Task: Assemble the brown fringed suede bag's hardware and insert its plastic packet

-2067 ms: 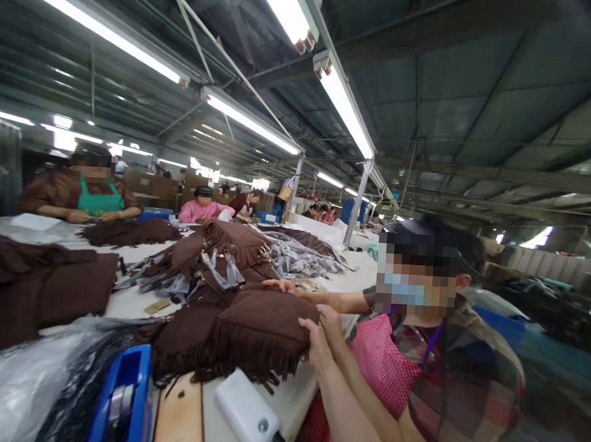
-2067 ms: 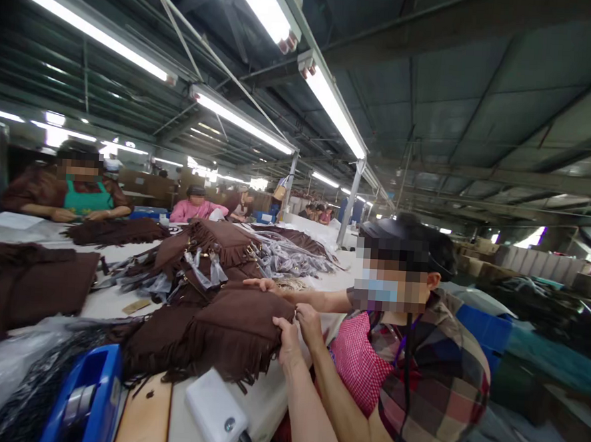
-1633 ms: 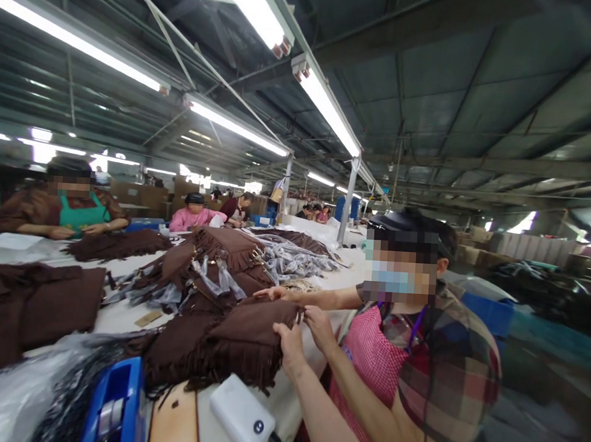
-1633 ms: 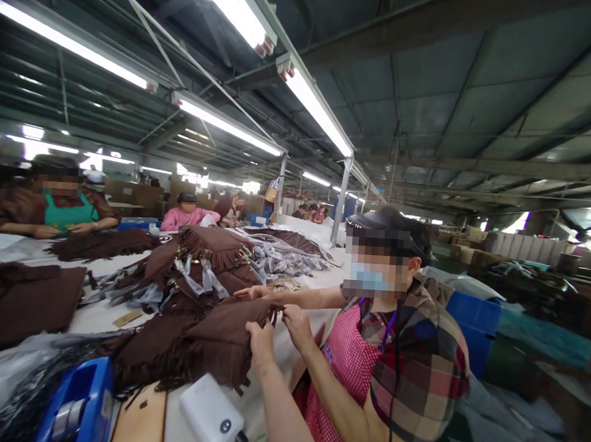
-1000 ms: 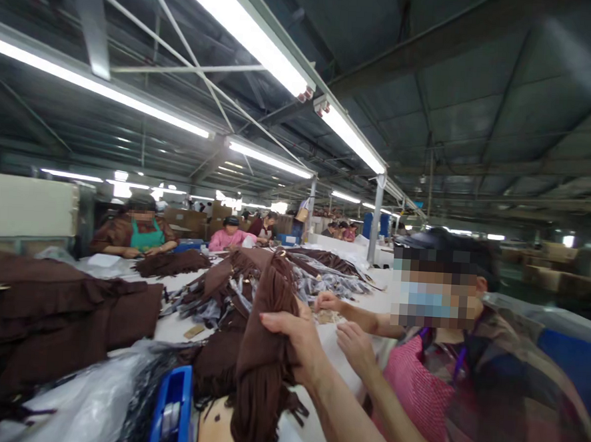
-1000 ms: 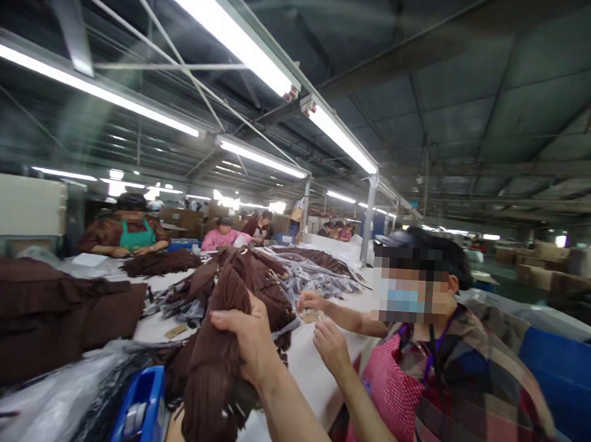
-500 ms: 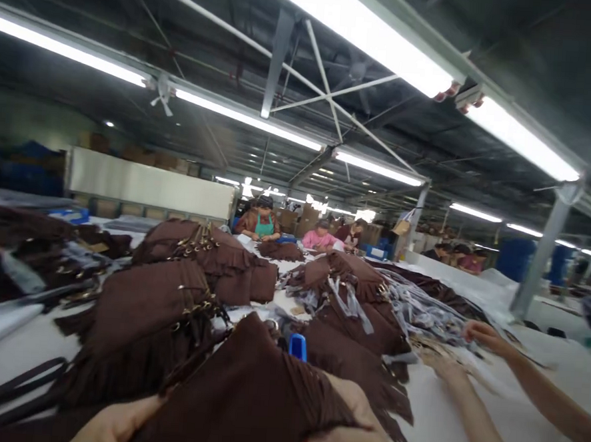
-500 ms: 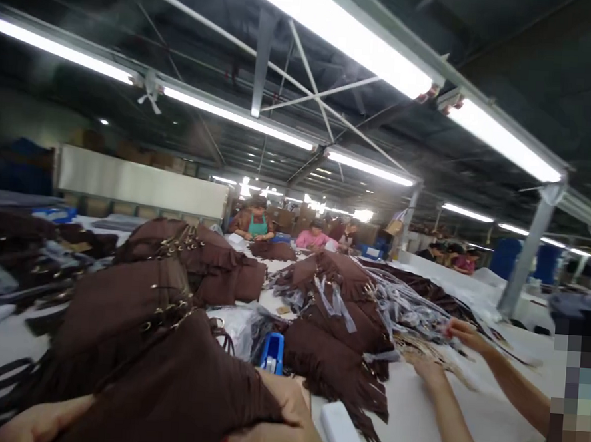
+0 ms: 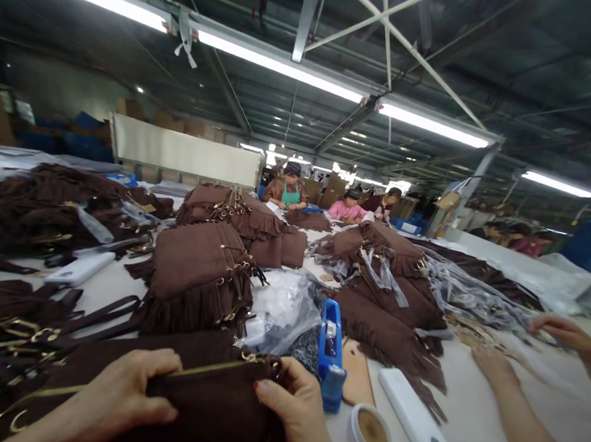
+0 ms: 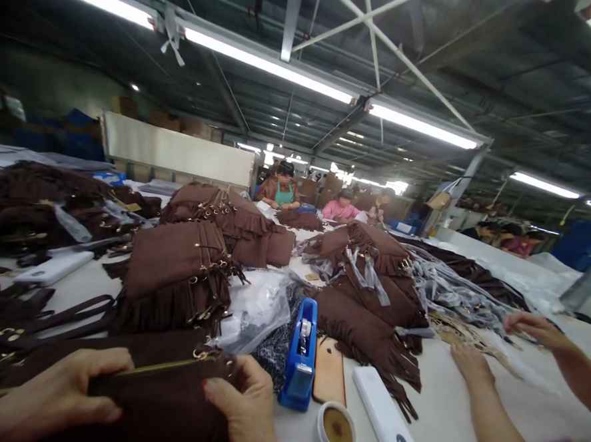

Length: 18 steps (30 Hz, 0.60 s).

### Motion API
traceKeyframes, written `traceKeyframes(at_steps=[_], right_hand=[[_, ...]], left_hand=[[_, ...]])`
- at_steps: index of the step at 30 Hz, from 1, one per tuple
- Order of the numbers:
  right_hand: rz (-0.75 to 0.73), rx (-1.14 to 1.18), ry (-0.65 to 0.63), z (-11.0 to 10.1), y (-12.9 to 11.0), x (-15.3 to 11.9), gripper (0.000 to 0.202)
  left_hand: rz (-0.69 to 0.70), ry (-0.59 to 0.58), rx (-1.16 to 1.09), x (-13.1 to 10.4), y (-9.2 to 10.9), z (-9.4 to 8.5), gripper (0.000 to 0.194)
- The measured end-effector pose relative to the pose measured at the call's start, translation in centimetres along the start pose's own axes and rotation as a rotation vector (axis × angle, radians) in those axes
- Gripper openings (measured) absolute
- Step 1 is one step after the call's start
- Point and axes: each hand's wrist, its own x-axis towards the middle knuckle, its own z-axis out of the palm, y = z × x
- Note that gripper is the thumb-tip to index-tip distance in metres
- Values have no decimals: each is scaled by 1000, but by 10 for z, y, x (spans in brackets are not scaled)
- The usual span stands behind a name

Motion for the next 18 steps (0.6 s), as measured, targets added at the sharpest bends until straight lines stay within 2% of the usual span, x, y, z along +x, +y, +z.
traceKeyframes(at_steps=[3,6,9,12,16,18], right_hand=[[-49,60,109,6,12,2,27],[-96,51,134,11,16,0,26],[-100,11,125,6,21,-1,27],[-102,-90,98,-5,29,-3,28],[-84,-87,66,-13,32,-5,29],[-76,-83,88,-14,32,-5,27]], left_hand=[[50,-2,-66,5,14,3,25],[89,27,-47,11,31,11,20],[38,-21,27,18,43,18,14],[-24,-75,76,24,43,20,15],[-8,-115,-49,30,34,22,13],[-15,-129,-81,33,29,25,15]])
